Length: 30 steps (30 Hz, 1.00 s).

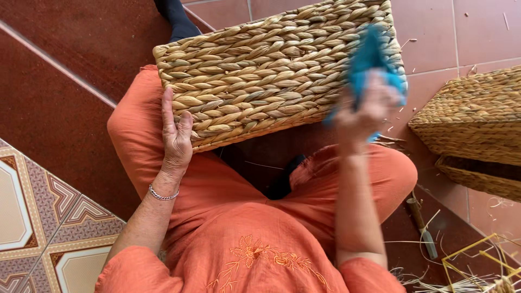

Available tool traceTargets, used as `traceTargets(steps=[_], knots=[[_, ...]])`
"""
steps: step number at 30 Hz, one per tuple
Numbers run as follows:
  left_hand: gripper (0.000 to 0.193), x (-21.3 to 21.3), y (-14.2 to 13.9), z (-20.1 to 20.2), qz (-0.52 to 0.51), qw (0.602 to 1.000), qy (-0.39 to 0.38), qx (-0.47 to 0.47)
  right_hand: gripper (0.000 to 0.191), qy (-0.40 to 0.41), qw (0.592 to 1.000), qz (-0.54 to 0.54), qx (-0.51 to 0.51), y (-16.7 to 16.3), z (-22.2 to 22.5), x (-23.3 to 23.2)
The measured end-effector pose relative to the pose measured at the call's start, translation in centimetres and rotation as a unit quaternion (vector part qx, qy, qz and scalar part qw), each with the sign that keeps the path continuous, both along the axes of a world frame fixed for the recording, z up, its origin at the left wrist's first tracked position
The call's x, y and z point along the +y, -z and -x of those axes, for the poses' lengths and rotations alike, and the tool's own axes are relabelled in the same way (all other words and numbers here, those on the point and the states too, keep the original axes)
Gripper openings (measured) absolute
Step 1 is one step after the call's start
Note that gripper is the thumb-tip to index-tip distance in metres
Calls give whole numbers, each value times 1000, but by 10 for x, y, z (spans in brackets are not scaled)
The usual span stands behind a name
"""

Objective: The person sits on the floor and wipes the exterior and interior surfaces of woven baskets using a blue cloth. They rotate the baskets to clean all sides and the inside, then place the cleaned basket aside and pick up another one to repeat the process.

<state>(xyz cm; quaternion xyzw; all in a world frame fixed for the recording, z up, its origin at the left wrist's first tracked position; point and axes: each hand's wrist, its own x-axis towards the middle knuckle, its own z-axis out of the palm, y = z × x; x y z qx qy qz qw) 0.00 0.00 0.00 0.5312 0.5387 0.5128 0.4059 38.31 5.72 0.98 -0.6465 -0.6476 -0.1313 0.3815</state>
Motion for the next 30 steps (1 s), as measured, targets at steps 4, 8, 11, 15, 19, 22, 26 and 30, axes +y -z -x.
traceTargets(steps=[4,8,11,15,19,22,26,30], knots=[[59,-8,0,-2,4,999,-10,31,43,-214,975,41,30,-18,146,-66],[59,-11,-17,-14,29,999,-7,16,51,-349,933,89,17,-60,181,-85],[58,-3,-21,-16,41,999,3,1,48,-318,944,80,28,-41,141,-64],[58,17,-27,-26,44,998,13,-39,37,-109,993,18,27,-14,3,8],[60,34,-38,-17,61,998,-16,-5,41,87,978,144,125,-41,-69,49],[62,27,-15,-22,42,997,-42,-48,47,23,994,87,59,-38,-29,43],[64,33,12,12,47,994,-68,-73,51,-158,981,116,5,-41,117,14],[60,26,39,24,127,991,-25,-27,57,-365,920,141,-16,-53,215,-27]])
